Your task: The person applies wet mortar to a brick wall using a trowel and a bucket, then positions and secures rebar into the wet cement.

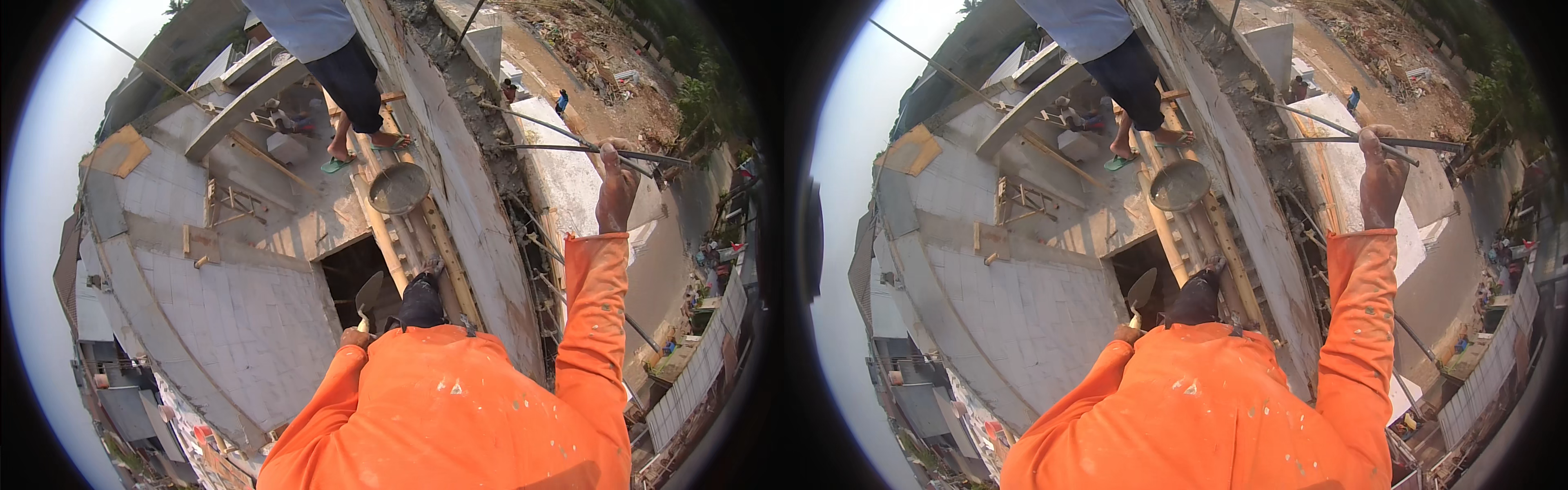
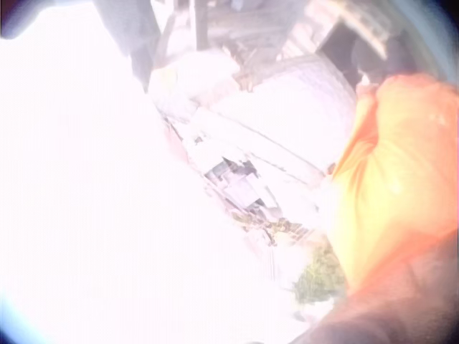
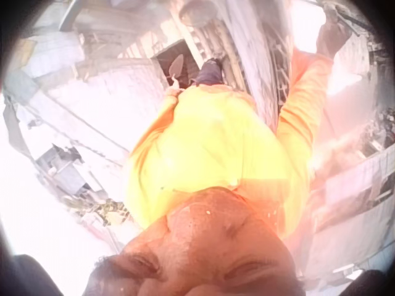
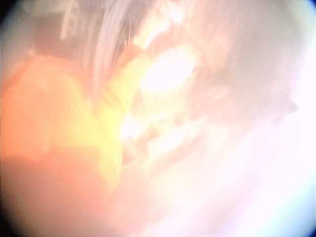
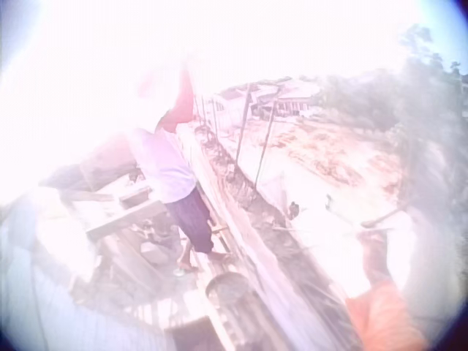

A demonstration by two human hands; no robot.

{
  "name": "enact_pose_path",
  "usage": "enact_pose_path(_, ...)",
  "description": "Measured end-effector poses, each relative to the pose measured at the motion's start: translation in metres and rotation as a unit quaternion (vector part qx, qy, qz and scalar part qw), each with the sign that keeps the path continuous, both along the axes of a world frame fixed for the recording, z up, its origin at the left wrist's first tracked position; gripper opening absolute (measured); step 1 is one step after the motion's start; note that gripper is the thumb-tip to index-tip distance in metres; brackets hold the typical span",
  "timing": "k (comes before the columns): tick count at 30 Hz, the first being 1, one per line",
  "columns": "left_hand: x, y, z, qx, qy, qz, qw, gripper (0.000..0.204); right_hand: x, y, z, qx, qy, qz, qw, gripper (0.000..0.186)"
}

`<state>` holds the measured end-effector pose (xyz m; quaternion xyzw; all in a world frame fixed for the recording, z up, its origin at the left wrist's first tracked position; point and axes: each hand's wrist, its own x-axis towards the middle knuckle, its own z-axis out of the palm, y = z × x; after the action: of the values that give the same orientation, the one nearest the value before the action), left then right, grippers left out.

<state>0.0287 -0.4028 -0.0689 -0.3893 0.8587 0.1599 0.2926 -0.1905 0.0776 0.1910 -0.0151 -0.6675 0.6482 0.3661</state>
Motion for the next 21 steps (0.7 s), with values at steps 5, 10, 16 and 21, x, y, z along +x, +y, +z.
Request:
enact_pose_path(5,-0.039,-0.009,0.018,0.204,0.141,0.242,0.938,0.020,0.001,0.003,-0.001,0.051,0.008,0.013,0.999,0.019)
enact_pose_path(10,-0.132,-0.032,-0.016,0.411,0.163,0.348,0.826,0.010,-0.001,0.006,-0.005,0.049,-0.001,0.002,0.999,0.019)
enact_pose_path(16,-0.288,-0.019,-0.098,0.508,0.257,0.397,0.720,0.013,-0.003,0.003,-0.007,0.093,-0.028,-0.052,0.994,0.032)
enact_pose_path(21,-0.434,-0.009,-0.195,0.439,0.319,0.466,0.698,0.027,-0.002,-0.013,-0.001,-0.012,-0.079,-0.076,0.994,0.035)
